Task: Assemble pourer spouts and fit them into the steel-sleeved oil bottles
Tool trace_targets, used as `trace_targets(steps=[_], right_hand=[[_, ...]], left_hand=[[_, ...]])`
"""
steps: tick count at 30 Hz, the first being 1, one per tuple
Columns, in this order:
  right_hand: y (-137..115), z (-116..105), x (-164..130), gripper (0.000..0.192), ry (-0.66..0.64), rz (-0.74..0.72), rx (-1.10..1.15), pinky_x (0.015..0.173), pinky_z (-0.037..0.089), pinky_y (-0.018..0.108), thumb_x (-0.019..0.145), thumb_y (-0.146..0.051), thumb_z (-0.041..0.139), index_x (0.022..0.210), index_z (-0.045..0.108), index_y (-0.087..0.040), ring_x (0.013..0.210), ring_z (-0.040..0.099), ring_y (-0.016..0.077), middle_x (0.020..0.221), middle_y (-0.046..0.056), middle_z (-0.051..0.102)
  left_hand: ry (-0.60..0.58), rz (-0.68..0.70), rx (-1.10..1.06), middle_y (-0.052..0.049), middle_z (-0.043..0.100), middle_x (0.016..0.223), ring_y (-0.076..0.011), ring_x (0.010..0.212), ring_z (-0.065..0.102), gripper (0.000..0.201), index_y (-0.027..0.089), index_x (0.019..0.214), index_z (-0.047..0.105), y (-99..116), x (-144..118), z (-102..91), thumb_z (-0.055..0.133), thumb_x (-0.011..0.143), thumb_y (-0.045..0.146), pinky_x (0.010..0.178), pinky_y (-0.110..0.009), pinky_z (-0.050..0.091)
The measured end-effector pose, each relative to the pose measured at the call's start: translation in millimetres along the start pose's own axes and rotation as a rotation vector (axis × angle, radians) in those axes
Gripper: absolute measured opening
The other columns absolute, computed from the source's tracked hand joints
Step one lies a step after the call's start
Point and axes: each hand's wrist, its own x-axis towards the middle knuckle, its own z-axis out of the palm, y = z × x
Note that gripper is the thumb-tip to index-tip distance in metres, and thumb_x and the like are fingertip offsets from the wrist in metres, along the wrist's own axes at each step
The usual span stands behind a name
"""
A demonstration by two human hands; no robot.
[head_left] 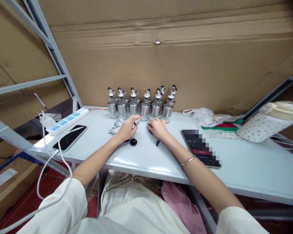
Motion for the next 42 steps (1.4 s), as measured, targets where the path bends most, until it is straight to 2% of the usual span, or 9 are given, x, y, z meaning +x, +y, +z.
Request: trace_targets(steps=[6, 12, 14, 16, 20, 23, 29, 35, 42], right_hand=[[-1, 1, -1, 0.015, 0.007, -0.056, 0.047, 0.079, 0.031, 0.036, 0.085, -0.016, 0.056, 0.090, 0.070, -0.018, 0.101, 0.054, 0.0265, 0.096, 0.011, 0.071], [0, -3, -1, 0.018, 0.077, -0.130, 0.234, 0.083, 0.036, 0.037, 0.079, -0.004, 0.056, 0.082, 0.069, -0.017, 0.095, 0.060, 0.0244, 0.091, 0.007, 0.073], [1, -8, -3, 0.016, 0.127, -0.165, 0.397, 0.081, 0.041, 0.035, 0.078, -0.006, 0.057, 0.080, 0.068, -0.017, 0.089, 0.063, 0.0225, 0.088, 0.007, 0.073], [2, -13, -5, 0.013, 0.114, -0.182, 0.634, 0.076, 0.045, 0.032, 0.078, -0.009, 0.056, 0.081, 0.066, -0.017, 0.080, 0.065, 0.0190, 0.086, 0.006, 0.071], [1, -20, -11, 0.010, -0.079, -0.132, 1.145, 0.067, 0.050, 0.029, 0.075, -0.017, 0.059, 0.084, 0.060, -0.017, 0.066, 0.068, 0.0142, 0.088, 0.003, 0.067], [-1, -23, -14, 0.014, -0.120, -0.092, 1.345, 0.070, 0.052, 0.030, 0.069, -0.022, 0.066, 0.081, 0.059, -0.018, 0.068, 0.068, 0.0138, 0.078, -0.001, 0.064], [-3, -27, -15, 0.021, -0.092, 0.019, 1.396, 0.078, 0.052, 0.032, 0.063, -0.023, 0.072, 0.077, 0.058, -0.017, 0.070, 0.067, 0.0130, 0.068, 0.000, 0.069], [-3, -23, -12, 0.029, 0.025, 0.026, 1.374, 0.072, 0.051, 0.032, 0.057, -0.028, 0.078, 0.075, 0.058, -0.017, 0.064, 0.064, 0.0130, 0.064, -0.002, 0.066], [3, -16, -7, 0.034, 0.110, 0.023, 1.357, 0.070, 0.049, 0.031, 0.055, -0.032, 0.078, 0.080, 0.059, -0.018, 0.070, 0.063, 0.0142, 0.082, 0.003, 0.070]], left_hand=[[-0.018, -0.039, -0.022, -0.008, 0.058, 0.111, -0.0165, 0.092, 0.058, 0.046, 0.018, 0.122, 0.043, -1, -1, 1.0, 0.045, 0.078, 0.005, 0.087, -0.031, 0.048], [-0.008, -0.067, -0.103, -0.010, 0.058, 0.115, -0.0178, 0.105, 0.059, 0.050, 0.017, 0.123, 0.039, -4, 0, 2.7, 0.047, 0.075, 0.005, 0.092, -0.032, 0.047], [-0.003, -0.044, -0.107, -0.010, 0.058, 0.114, -0.0180, 0.105, 0.058, 0.043, 0.016, 0.116, 0.045, -4, 1, 1.6, 0.045, 0.076, 0.004, 0.092, -0.032, 0.048], [-0.014, -0.018, -0.097, -0.010, 0.058, 0.112, -0.0186, 0.107, 0.057, 0.037, 0.016, 0.111, 0.050, -3, 2, -0.1, 0.043, 0.076, 0.003, 0.094, -0.033, 0.047], [-0.076, 0.000, -0.090, -0.009, 0.061, 0.110, -0.0194, 0.107, 0.058, 0.037, 0.016, 0.110, 0.054, -3, 2, -2.4, 0.043, 0.077, 0.003, 0.095, -0.035, 0.046], [-0.116, 0.019, -0.107, -0.009, 0.062, 0.110, -0.0197, 0.104, 0.059, 0.038, 0.015, 0.110, 0.055, -3, 1, -2.2, 0.044, 0.076, 0.003, 0.092, -0.034, 0.047], [-0.124, 0.052, -0.144, -0.008, 0.062, 0.111, -0.0179, 0.103, 0.059, 0.040, 0.016, 0.112, 0.055, -2, 2, -2.2, 0.045, 0.076, 0.003, 0.091, -0.032, 0.047], [-0.144, 0.048, -0.144, -0.009, 0.062, 0.110, -0.0186, 0.104, 0.059, 0.039, 0.014, 0.111, 0.055, 2, 3, -5.1, 0.044, 0.076, 0.002, 0.091, -0.033, 0.047], [-0.139, 0.032, -0.135, -0.008, 0.062, 0.113, -0.0182, 0.106, 0.060, 0.040, 0.017, 0.110, 0.057, 4, 3, -7.3, 0.044, 0.075, 0.002, 0.093, -0.033, 0.047]])
